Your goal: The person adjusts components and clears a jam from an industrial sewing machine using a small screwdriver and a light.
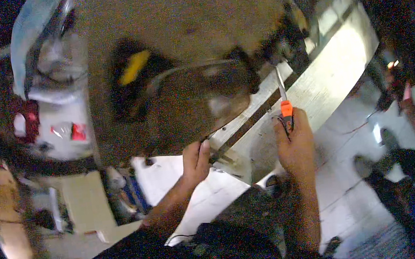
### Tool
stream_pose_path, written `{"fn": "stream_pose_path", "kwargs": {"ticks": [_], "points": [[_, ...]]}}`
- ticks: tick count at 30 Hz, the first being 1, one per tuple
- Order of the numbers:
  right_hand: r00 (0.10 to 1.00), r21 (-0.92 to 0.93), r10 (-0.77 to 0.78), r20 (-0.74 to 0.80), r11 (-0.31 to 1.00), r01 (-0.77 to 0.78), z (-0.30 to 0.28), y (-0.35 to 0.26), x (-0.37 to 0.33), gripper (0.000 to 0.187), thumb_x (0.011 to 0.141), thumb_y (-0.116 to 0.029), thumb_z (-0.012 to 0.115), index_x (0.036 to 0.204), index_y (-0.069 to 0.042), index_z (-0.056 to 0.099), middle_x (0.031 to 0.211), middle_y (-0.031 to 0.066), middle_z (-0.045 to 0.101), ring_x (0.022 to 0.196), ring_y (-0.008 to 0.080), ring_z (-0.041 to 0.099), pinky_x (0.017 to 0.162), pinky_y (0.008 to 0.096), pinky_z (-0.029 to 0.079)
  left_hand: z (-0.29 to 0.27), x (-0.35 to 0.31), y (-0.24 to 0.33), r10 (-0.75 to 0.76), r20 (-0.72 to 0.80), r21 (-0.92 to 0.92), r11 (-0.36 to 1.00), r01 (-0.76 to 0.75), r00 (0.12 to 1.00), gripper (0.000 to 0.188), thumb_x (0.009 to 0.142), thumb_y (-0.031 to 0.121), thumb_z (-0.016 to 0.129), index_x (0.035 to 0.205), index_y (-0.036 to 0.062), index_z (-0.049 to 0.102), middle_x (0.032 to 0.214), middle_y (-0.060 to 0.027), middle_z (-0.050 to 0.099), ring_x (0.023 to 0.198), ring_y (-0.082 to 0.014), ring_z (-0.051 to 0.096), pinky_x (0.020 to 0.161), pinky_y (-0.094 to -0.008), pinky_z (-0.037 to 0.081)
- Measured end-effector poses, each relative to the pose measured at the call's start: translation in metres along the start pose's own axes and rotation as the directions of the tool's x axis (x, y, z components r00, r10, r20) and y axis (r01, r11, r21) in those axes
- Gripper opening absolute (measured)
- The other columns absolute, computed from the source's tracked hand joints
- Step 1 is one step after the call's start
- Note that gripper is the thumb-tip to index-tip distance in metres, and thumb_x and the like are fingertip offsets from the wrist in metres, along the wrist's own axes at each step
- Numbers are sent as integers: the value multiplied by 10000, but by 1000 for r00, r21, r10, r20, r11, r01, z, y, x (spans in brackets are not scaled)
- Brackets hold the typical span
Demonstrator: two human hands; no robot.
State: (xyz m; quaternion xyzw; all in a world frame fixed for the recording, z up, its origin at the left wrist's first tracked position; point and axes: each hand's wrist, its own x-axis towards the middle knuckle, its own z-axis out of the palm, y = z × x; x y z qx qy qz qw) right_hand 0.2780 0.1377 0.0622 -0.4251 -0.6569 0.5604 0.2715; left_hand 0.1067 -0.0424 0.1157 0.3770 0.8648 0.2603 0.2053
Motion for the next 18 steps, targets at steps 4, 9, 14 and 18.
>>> {"fn": "stream_pose_path", "kwargs": {"ticks": [4,9,14,18], "points": [[979,-36,-62,-196,998,55,21,10,-3,240,910,-192,607,962,23,514,825,176,509,753,331,519,715,422,434,5,6,-16,320,-137,-28,945,-326,937,257,942,206,501,1019,-20,593,900,-238,586,866,-403,578,781,-484,446],[950,-394,-214,-226,912,112,36,5,-24,275,914,-217,599,961,41,514,900,202,506,836,348,506,786,457,412,-7,6,-33,432,-257,-141,868,-476,865,308,940,255,530,1063,-12,623,944,-220,628,906,-403,595,843,-448,455],[918,-500,-325,-227,848,176,38,45,-41,322,935,-202,576,1079,72,485,1007,238,485,952,384,480,874,469,380,3,0,-37,426,-482,-199,798,-569,765,244,922,216,557,1037,19,643,954,-191,648,921,-375,608,858,-445,457],[935,-496,-295,-198,853,164,22,78,-42,367,933,-197,587,1157,66,461,1055,223,485,996,361,486,905,436,388,9,0,-41,390,-530,-236,785,-573,753,198,888,188,592,1010,43,650,984,-162,663,945,-351,610,866,-447,449]]}}
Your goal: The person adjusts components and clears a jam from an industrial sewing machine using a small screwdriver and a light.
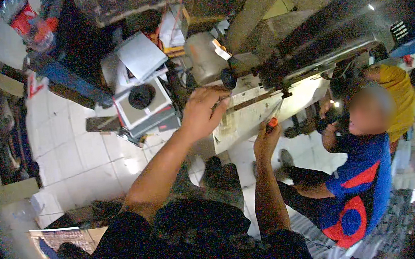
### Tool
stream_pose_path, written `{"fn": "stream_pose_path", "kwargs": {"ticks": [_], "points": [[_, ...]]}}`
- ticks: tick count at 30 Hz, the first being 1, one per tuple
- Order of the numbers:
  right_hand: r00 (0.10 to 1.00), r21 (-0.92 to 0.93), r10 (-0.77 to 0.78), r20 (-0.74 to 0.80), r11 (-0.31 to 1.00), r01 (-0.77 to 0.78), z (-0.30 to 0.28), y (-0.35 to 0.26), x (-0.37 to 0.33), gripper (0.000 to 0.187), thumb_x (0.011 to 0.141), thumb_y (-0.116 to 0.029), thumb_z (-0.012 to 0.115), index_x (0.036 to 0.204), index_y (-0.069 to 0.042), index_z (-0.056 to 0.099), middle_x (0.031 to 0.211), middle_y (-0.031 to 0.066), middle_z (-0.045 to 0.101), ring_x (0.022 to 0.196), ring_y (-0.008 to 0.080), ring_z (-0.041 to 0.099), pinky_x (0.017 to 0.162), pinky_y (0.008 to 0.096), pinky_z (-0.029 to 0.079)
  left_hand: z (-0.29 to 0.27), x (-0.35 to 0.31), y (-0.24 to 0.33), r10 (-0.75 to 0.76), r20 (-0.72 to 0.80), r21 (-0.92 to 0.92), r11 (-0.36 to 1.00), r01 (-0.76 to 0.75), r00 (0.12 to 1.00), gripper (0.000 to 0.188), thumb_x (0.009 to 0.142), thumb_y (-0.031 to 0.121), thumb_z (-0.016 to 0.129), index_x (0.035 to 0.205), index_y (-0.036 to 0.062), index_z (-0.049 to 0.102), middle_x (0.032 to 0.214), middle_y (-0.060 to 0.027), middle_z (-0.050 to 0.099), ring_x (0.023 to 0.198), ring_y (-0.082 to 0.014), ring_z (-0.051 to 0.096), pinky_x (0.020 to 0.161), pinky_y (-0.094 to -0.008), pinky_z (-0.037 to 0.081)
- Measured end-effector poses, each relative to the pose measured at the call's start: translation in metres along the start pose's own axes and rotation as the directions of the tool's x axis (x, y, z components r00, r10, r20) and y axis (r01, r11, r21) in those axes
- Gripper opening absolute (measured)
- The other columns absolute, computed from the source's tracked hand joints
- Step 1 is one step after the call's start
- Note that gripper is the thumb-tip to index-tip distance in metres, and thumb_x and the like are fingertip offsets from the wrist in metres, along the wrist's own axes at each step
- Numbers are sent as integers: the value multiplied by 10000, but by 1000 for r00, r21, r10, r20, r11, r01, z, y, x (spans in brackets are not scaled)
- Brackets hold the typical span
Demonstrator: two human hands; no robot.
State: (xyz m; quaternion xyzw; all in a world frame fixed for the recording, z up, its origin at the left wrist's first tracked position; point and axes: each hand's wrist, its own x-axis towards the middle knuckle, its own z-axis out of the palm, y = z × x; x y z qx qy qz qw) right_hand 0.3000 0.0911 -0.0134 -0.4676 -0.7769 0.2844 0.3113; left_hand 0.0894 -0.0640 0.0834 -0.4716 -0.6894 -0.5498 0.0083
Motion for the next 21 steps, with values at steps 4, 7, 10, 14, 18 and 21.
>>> {"fn": "stream_pose_path", "kwargs": {"ticks": [4,7,10,14,18,21], "points": [[999,-53,-28,37,998,30,-8,13,2,373,938,-209,580,1159,66,458,1076,217,465,1010,348,482,920,427,387,6,-9,-10,-12,-57,-91,996,6,998,182,867,177,612,999,61,657,1017,-122,668,984,-325,605,900,-443,431],[995,-172,-52,91,983,67,-9,11,10,395,975,-293,565,1158,38,448,1093,124,412,998,212,469,878,343,397,6,-7,8,-56,-217,-105,994,33,975,192,834,143,628,1009,66,655,1021,-112,661,986,-323,599,901,-436,424],[990,-73,-111,85,990,117,-7,15,22,398,976,-297,561,1161,34,443,1111,117,386,1025,226,465,895,360,392,15,8,45,-59,-374,-133,991,9,926,230,783,111,657,1010,79,661,1020,-91,657,989,-307,594,890,-419,417],[961,18,-275,45,962,274,-8,30,45,334,957,-192,561,1177,34,449,1146,181,420,1084,324,447,937,436,382,11,49,54,87,-387,133,990,-38,918,236,756,136,660,990,121,686,1016,-41,663,999,-237,592,887,-407,393],[967,17,-232,102,973,232,-6,5,57,361,945,-150,568,1226,-4,395,1159,150,387,1105,303,434,933,426,387,15,72,43,111,-371,217,976,-30,922,234,781,181,621,999,164,704,980,-30,678,995,-209,591,893,-427,369],[927,-161,-352,128,915,370,-7,12,68,417,929,-133,577,1263,-51,343,1139,96,363,1068,252,427,898,411,425,25,79,30,191,-304,155,977,-149,933,237,799,227,590,1003,199,707,942,-13,690,995,-201,595,894,-444,352]]}}
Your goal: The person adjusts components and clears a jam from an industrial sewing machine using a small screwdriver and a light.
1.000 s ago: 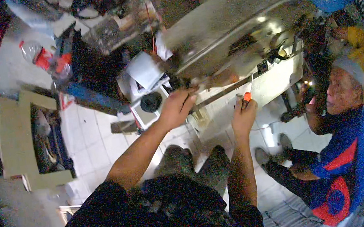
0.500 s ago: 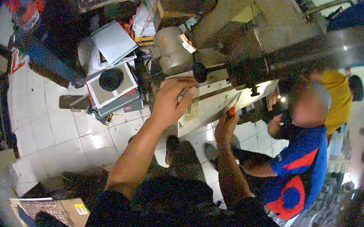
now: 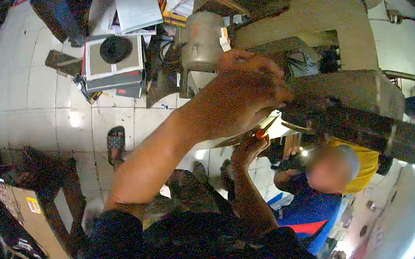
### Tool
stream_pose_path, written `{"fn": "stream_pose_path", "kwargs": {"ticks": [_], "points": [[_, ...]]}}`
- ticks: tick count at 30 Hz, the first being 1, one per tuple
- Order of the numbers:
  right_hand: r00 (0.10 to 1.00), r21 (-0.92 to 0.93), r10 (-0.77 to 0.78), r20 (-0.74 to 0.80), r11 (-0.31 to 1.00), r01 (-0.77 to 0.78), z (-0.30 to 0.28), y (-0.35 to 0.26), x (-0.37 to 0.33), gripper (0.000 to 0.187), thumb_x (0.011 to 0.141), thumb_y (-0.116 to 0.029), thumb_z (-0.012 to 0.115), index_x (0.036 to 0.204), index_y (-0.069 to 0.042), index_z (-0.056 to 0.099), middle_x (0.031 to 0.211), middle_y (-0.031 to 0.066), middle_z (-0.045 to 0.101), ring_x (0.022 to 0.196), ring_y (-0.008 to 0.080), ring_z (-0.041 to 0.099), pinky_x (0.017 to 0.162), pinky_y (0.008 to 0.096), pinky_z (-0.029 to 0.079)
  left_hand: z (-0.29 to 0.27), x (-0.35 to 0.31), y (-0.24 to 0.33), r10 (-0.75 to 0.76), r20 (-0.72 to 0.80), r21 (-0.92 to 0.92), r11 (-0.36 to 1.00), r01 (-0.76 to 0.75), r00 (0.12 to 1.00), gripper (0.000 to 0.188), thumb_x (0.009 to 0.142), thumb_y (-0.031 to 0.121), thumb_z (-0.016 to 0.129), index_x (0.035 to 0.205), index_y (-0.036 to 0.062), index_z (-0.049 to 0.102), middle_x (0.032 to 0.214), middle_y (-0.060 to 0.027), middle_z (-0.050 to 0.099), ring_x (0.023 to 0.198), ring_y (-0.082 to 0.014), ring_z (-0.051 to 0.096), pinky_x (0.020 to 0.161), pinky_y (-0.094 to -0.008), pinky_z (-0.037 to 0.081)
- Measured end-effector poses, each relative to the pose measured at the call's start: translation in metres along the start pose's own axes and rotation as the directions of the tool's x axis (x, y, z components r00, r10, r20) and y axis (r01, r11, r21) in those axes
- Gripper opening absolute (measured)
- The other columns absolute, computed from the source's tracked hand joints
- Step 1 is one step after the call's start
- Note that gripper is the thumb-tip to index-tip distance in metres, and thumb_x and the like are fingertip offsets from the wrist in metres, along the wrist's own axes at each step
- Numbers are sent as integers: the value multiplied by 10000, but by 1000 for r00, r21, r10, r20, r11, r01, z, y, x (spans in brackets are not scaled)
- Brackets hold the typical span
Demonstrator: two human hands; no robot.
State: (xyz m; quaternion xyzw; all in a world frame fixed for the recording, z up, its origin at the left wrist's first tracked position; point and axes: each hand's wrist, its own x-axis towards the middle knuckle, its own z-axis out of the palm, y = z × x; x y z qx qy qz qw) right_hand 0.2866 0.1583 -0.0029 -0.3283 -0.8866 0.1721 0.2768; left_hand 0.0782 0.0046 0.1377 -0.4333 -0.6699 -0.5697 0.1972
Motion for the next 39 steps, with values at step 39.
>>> {"fn": "stream_pose_path", "kwargs": {"ticks": [39], "points": [[890,339,-43,-454,915,217,71,81,14,539,931,-270,563,1301,41,324,1161,138,411,1077,230,431,957,379,374,51,10,-58,532,75,159,828,-537,843,73,744,167,612,726,100,635,717,-56,642,786,-228,637,739,-376,465]]}}
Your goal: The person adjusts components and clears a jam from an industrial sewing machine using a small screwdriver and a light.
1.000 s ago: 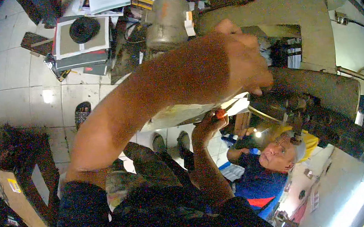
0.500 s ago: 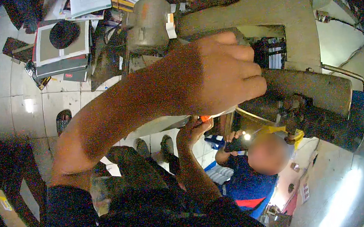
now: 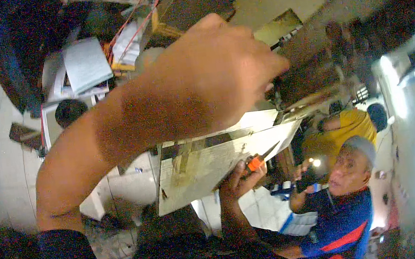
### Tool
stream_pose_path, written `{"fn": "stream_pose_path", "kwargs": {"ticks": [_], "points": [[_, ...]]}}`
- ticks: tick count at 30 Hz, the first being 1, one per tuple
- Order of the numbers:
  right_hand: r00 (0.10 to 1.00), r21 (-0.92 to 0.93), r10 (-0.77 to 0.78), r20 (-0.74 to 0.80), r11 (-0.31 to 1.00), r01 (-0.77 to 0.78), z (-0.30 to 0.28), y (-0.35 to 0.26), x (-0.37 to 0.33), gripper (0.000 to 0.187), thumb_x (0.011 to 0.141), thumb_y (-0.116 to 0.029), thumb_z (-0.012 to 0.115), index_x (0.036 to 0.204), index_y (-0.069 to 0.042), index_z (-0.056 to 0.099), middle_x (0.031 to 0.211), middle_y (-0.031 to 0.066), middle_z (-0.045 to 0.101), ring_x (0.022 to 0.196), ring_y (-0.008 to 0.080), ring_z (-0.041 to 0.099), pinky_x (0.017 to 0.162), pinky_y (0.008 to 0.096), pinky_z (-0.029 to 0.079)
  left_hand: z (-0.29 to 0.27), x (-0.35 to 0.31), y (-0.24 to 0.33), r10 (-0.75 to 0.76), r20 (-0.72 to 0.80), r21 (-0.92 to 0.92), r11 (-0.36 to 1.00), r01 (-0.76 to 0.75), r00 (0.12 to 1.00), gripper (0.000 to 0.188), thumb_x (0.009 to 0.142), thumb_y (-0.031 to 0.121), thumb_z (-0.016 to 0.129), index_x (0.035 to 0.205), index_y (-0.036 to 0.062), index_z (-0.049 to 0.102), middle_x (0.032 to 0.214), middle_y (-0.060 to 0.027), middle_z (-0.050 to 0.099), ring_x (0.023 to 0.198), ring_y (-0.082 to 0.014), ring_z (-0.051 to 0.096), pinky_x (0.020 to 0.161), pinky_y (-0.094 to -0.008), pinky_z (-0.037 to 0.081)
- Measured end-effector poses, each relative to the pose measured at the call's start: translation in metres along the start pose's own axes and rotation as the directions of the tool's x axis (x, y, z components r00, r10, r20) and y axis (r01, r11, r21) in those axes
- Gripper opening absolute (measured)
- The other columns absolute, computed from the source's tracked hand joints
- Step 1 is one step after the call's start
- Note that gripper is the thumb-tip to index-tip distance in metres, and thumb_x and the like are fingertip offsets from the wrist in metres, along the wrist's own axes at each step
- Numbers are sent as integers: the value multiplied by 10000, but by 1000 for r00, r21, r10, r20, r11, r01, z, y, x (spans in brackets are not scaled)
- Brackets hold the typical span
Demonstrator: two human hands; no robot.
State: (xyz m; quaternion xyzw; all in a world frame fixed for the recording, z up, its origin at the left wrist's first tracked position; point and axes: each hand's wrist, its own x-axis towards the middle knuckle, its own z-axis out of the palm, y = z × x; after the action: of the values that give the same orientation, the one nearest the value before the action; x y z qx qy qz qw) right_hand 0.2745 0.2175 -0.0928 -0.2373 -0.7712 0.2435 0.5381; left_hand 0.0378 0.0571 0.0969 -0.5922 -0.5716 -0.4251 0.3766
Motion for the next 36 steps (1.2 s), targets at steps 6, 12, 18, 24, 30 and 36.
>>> {"fn": "stream_pose_path", "kwargs": {"ticks": [6,12,18,24,30,36], "points": [[987,228,51,-152,974,-15,15,-19,-13,406,919,-80,529,1283,35,390,1176,114,442,1103,222,439,985,369,353,-17,13,-12,-79,228,-381,910,164,971,257,868,222,608,1057,83,713,932,-219,693,897,-360,676,812,-485,515],[974,195,22,-225,981,23,22,-24,-11,383,925,-75,520,1270,54,418,1201,156,449,1118,248,447,1002,377,345,-64,7,4,-9,283,-405,905,128,959,228,896,144,559,976,-41,666,863,-245,670,831,-361,658,761,-419,511],[983,138,-52,-174,987,77,25,-20,-12,262,918,-134,553,1105,35,479,1156,154,437,1087,261,456,962,382,361,-53,14,11,-105,407,-435,852,293,907,256,870,147,564,963,-72,660,777,-207,673,683,-250,644,675,-353,506],[981,225,-71,-182,968,112,31,-17,-11,266,920,-110,558,1120,36,459,1184,159,426,1109,252,455,971,376,363,-27,10,17,-146,78,-476,864,165,986,281,863,147,565,1021,-64,661,682,-124,659,566,-163,588,587,-316,494],[980,236,-69,-185,965,112,29,-15,-8,218,921,-97,557,1087,21,479,1199,161,425,1094,238,456,948,359,372,-53,24,37,-499,409,-189,773,606,764,301,854,155,587,1072,-39,661,668,-101,662,475,-120,558,505,-290,481],[975,158,-140,-171,973,168,27,-18,-4,164,918,-78,561,1050,4,505,1173,141,442,1059,222,459,927,348,371,-40,7,26,-211,258,-366,882,298,943,335,836,178,610,1103,-17,659,752,-149,690,626,-169,654,590,-302,516]]}}
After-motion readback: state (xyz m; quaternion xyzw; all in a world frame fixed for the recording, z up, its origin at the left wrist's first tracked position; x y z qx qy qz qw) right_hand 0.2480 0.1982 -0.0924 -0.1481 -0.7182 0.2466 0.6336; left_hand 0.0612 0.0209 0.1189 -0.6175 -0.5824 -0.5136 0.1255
